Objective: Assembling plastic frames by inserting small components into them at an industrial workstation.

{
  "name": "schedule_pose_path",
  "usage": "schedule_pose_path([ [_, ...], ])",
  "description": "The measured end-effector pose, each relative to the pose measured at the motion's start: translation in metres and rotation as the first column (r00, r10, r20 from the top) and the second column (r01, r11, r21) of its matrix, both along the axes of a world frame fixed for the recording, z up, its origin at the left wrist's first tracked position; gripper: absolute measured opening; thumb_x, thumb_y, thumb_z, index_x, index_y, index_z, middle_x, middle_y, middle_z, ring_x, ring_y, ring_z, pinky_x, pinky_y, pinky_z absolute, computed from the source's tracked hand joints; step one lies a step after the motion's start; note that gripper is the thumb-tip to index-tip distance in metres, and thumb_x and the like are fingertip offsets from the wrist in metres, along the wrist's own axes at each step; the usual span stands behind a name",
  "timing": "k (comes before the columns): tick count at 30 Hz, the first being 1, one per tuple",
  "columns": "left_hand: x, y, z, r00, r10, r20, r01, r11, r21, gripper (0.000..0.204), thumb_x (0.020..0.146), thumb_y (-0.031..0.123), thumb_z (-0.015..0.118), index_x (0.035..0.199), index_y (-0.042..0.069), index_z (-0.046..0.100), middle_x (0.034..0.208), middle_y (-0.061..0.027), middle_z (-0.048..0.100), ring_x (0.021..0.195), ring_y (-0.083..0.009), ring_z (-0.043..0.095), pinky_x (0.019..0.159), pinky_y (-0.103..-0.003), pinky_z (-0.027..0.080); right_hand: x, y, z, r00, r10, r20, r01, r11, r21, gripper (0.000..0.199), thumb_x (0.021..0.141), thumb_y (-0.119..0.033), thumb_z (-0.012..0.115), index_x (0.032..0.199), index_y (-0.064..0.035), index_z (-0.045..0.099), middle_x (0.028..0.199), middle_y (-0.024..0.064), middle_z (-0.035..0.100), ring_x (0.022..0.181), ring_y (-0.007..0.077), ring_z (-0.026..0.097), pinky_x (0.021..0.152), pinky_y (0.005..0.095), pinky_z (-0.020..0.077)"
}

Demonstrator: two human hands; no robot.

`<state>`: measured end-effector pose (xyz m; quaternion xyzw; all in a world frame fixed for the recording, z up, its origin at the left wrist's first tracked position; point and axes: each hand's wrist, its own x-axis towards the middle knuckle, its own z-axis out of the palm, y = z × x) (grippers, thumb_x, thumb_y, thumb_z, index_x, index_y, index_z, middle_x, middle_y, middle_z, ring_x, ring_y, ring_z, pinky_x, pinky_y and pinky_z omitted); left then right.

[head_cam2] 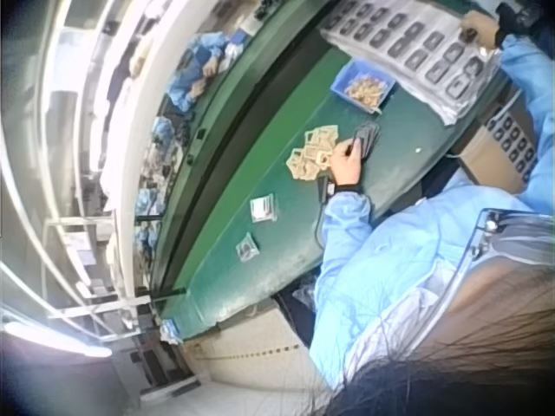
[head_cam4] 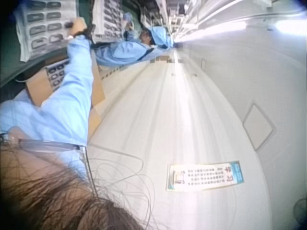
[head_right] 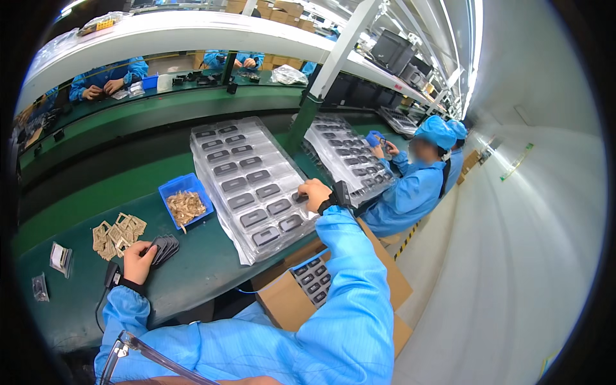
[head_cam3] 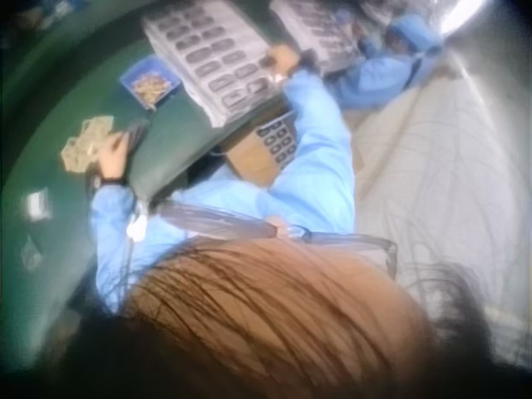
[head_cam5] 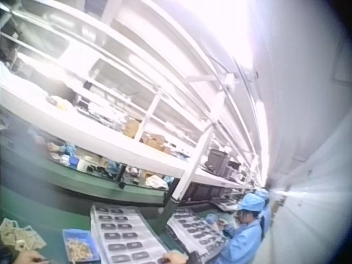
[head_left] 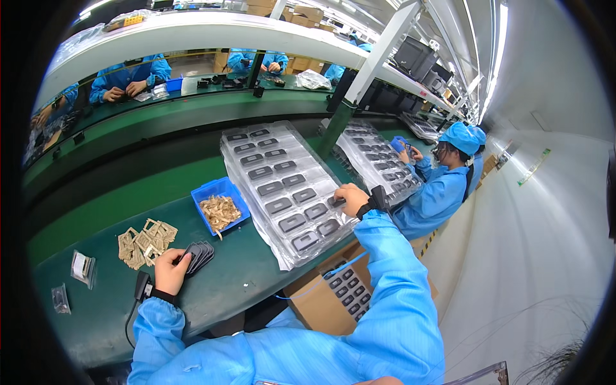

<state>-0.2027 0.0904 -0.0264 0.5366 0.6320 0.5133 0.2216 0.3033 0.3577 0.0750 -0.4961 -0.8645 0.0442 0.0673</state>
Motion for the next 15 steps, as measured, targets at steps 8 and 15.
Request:
schedule_pose_path([
  [8, -0.002, -0.001, 0.002, 1.0, -0.021, -0.005, 0.021, 1.0, -0.012, 0.016, 0.088, 0.011, 0.074, 0.094, -0.004, 0.075, 0.081, -0.0089, 0.067, 0.074, -0.0178, 0.064, 0.068, -0.031, 0.048, 0.001, 0.018, -0.006, 0.985, 0.097, 0.14, -0.107, 0.992, 0.068, 0.03, 0.065, 0.007, 0.068, 0.087, -0.0143, 0.068, 0.098, 0.0089, 0.063, 0.093, 0.0343, 0.064, 0.082, 0.0424, 0.0516],
  [15, -0.004, -0.001, -0.004, 0.999, -0.032, 0.028, 0.033, 0.999, -0.012, 0.016, 0.088, 0.012, 0.075, 0.095, -0.002, 0.075, 0.081, -0.0091, 0.068, 0.075, -0.0186, 0.064, 0.068, -0.031, 0.049, -0.013, 0.02, -0.008, 0.972, 0.082, 0.219, -0.105, 0.99, 0.097, 0.024, 0.074, 0.001, 0.068, 0.092, -0.0142, 0.07, 0.102, 0.0114, 0.066, 0.104, 0.0368, 0.064, 0.09, 0.0446, 0.0511],
])
